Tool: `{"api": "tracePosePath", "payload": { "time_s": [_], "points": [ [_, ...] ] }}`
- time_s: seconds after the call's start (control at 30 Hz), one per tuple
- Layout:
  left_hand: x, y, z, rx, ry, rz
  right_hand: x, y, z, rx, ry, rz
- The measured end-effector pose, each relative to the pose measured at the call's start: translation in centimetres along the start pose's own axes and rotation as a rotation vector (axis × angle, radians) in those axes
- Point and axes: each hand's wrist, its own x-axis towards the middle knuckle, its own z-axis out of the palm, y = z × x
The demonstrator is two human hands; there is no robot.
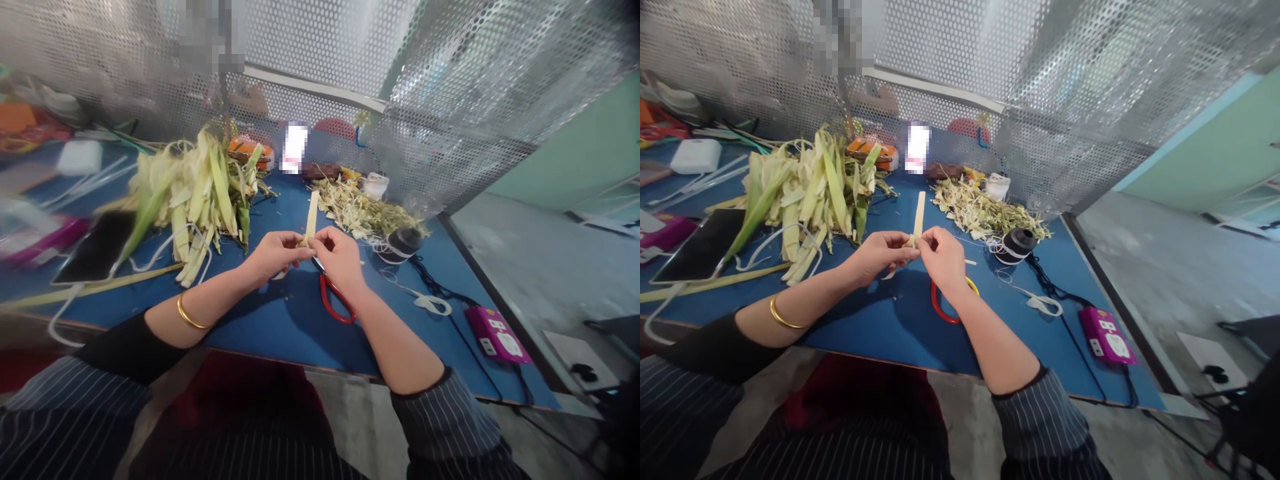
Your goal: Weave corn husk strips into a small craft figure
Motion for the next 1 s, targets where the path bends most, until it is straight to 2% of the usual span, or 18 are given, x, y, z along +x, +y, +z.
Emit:
{"api": "tracePosePath", "payload": {
  "time_s": [0.07, 0.13, 0.2, 0.33, 0.4, 0.6, 0.77, 0.83, 1.0],
  "points": [
    [-0.1, 0.0, 0.4, 0.031, 0.104, 0.063, 0.0, 0.2, 0.1, 0.029, -0.029, 0.01],
    [-0.2, 0.0, 0.5, 0.031, 0.153, 0.106, 0.1, 0.2, -0.1, 0.05, -0.06, 0.01],
    [0.0, -0.1, 0.4, 0.022, 0.169, 0.112, 0.3, 0.0, -0.6, -0.003, -0.117, -0.004],
    [0.8, -0.4, -0.6, -0.019, 0.196, 0.06, 0.9, -0.1, -2.4, -0.195, -0.354, -0.032],
    [1.0, -0.5, -1.0, -0.06, 0.186, 0.026, 1.3, 0.0, -3.2, -0.186, -0.433, -0.047],
    [1.3, -0.5, -1.3, -0.094, 0.156, 0.0, 1.6, -0.1, -4.9, 0.046, -0.516, -0.037],
    [1.4, -0.7, -1.4, -0.058, 0.179, 0.021, 1.3, -0.6, -4.9, 0.451, -0.609, 0.191],
    [1.5, -0.7, -1.4, -0.045, 0.183, 0.031, 1.2, -0.4, -4.5, 0.538, -0.581, 0.235],
    [1.3, -0.7, -1.2, -0.016, 0.104, 0.048, 1.7, 0.2, -3.6, 0.548, -0.324, 0.148]
  ]
}}
